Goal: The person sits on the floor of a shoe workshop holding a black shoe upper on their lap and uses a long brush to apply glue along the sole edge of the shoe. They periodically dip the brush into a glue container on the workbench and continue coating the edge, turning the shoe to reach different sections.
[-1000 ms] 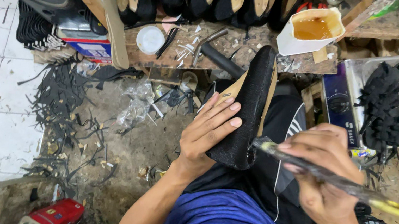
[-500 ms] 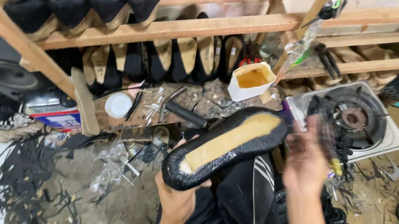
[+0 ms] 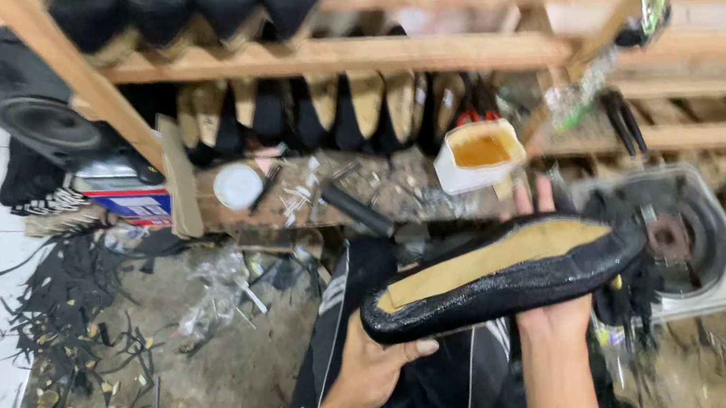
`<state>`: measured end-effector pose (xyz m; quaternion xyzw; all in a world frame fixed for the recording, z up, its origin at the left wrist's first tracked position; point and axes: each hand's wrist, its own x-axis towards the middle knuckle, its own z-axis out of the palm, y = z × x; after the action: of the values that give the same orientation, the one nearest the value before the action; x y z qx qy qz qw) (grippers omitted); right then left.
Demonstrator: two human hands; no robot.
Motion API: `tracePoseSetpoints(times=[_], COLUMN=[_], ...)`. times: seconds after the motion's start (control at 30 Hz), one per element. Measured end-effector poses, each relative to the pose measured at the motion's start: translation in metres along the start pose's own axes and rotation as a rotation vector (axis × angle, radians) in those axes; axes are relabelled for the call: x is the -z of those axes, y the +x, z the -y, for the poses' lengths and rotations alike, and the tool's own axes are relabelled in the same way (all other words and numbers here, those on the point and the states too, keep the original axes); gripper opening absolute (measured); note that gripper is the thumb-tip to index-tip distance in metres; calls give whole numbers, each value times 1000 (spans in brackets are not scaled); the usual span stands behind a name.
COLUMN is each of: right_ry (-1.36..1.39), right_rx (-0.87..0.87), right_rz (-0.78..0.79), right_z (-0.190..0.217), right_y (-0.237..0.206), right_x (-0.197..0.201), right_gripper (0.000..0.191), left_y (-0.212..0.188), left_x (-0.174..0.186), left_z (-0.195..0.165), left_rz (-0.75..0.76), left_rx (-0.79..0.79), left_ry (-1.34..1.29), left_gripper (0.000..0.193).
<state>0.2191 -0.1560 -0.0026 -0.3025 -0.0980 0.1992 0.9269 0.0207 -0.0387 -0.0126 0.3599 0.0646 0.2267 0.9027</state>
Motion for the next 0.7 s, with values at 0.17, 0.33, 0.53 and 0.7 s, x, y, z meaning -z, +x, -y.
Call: tracePoseSetpoints(times=[0.17, 0.33, 0.53, 0.7], right_ry=[-241, -368, -467, -583], right_rx=[-58, 72, 206, 273], right_rz=[-195, -240, -244, -169], right_z=[-12, -31, -57, -62], right_y=[0, -37, -56, -59], right_x=[15, 76, 136, 141], right_gripper=[41, 66, 85, 81], left_y=[45, 132, 275, 346], left_x=[0, 6, 28, 43], left_z=[1, -32, -54, -47], left_rz=[-123, -248, -426, -588], left_rx=[-272, -564, -837, -894], left_ry=[176, 331, 566, 761], left_gripper=[51, 50, 58, 72])
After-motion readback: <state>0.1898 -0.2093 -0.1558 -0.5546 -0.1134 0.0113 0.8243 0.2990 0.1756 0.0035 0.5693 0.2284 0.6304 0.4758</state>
